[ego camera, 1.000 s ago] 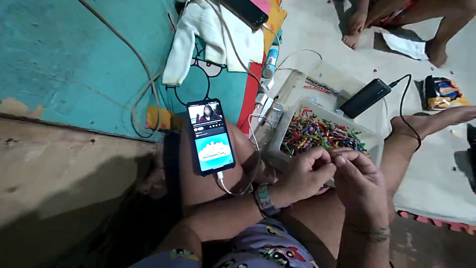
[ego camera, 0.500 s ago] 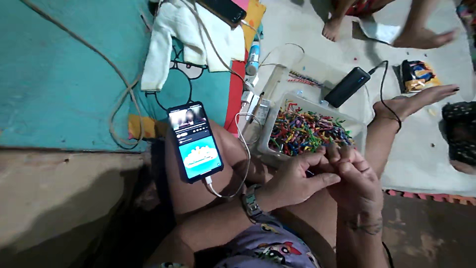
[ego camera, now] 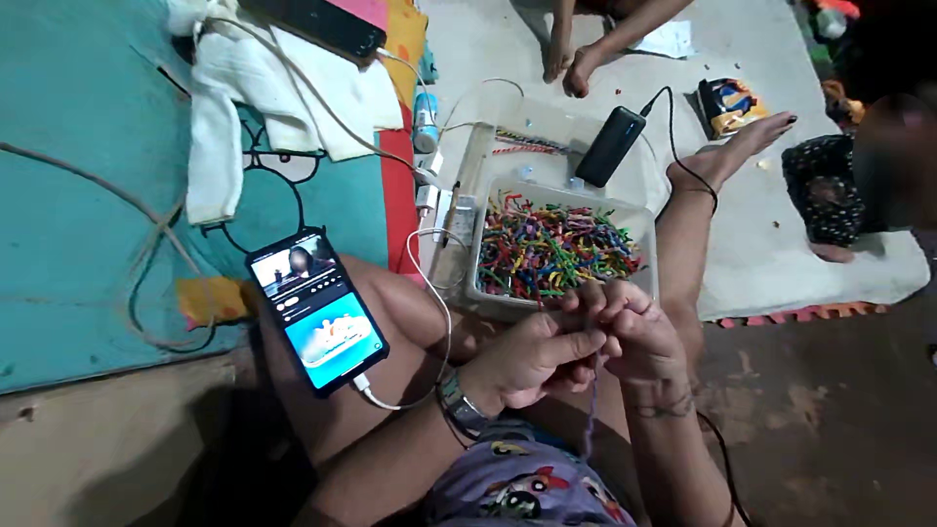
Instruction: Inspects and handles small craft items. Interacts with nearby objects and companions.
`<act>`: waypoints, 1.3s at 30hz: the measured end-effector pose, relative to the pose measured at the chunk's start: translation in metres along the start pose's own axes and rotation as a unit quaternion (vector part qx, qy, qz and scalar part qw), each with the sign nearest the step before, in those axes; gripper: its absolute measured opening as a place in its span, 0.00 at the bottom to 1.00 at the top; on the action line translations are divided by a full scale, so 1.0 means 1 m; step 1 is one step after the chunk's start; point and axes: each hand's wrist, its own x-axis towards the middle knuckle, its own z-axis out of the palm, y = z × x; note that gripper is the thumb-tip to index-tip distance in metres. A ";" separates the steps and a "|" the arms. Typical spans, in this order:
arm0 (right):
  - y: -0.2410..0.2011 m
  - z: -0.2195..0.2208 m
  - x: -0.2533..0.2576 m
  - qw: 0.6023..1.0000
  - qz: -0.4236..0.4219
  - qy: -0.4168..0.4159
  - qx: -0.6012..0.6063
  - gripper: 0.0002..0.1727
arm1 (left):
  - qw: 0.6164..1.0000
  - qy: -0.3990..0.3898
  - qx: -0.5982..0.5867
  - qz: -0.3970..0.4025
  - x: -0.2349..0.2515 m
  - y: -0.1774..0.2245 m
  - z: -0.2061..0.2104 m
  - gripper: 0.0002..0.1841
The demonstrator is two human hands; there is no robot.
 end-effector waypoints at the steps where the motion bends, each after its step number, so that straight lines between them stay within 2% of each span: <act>1: 0.001 0.002 0.000 1.000 0.004 0.007 0.028 0.04 | 0.999 0.010 0.038 0.024 0.000 -0.001 0.001 0.12; 3: 0.000 0.005 -0.001 0.998 0.014 0.036 0.045 0.02 | 0.984 0.043 0.147 0.087 0.001 -0.005 -0.001 0.07; 4: 0.000 0.007 -0.001 0.997 0.018 0.067 0.037 0.02 | 0.964 0.066 0.224 0.124 0.001 -0.007 -0.002 0.05; 6: 0.000 0.009 -0.002 0.991 0.014 0.135 -0.011 0.04 | 0.898 0.114 0.376 0.198 0.003 -0.013 -0.004 0.08; 7: 0.000 0.008 -0.002 0.988 0.010 0.147 -0.045 0.03 | 0.875 0.128 0.412 0.218 0.004 -0.014 -0.006 0.09; 8: 0.000 0.005 -0.003 0.988 0.012 0.134 -0.078 0.03 | 0.875 0.133 0.411 0.218 0.005 -0.014 -0.006 0.09; 10: -0.004 -0.004 -0.005 0.992 0.030 0.049 -0.110 0.14 | 0.922 0.127 0.324 0.168 0.004 -0.011 -0.004 0.05; 11: -0.005 -0.007 -0.006 0.994 0.038 0.012 -0.102 0.17 | 0.949 0.120 0.259 0.135 0.004 -0.009 -0.003 0.04; 13: -0.004 -0.012 -0.008 0.996 0.031 -0.019 -0.078 0.14 | 0.977 0.097 0.167 0.090 0.003 -0.007 -0.003 0.06; 14: -0.002 -0.013 -0.009 0.998 0.020 -0.009 -0.064 0.12 | 0.981 0.084 0.152 0.082 0.004 -0.007 -0.003 0.07; 16: 0.001 -0.012 -0.010 0.999 0.008 0.025 -0.037 0.08 | 0.973 0.077 0.196 0.097 0.004 -0.007 -0.004 0.06; 19: 0.004 -0.004 -0.009 0.997 0.002 0.080 -0.011 0.04 | 0.922 0.100 0.340 0.153 0.006 -0.010 -0.006 0.06; 23: 0.006 0.007 -0.005 0.985 -0.002 0.170 -0.033 0.03 | 0.892 0.128 0.391 0.190 0.008 -0.013 -0.010 0.07; 25: 0.004 0.001 -0.004 0.990 0.009 0.121 -0.079 0.06 | 0.908 0.134 0.359 0.168 0.006 -0.008 -0.008 0.05; 27: -0.003 -0.009 -0.004 0.991 0.029 0.016 -0.133 0.15 | 0.941 0.131 0.282 0.131 0.004 -0.004 -0.005 0.05; 29: -0.008 -0.015 -0.006 0.986 0.028 -0.023 -0.164 0.13 | 0.967 0.113 0.207 0.095 0.003 -0.002 -0.006 0.09; 31: -0.010 -0.018 -0.008 0.985 0.011 -0.002 -0.172 0.07 | 0.975 0.081 0.190 0.077 0.004 -0.004 -0.010 0.08; 33: -0.010 -0.013 -0.009 0.987 0.006 0.040 -0.156 0.02 | 0.968 0.068 0.229 0.076 0.005 -0.005 -0.010 0.05; 37: -0.002 -0.005 -0.009 0.985 0.017 0.124 -0.119 0.03 | 0.930 0.117 0.334 0.102 0.006 -0.006 -0.006 0.05; 39: -0.003 -0.011 -0.010 0.987 0.031 0.066 -0.146 0.10 | 0.944 0.126 0.290 0.093 0.006 -0.006 -0.006 0.04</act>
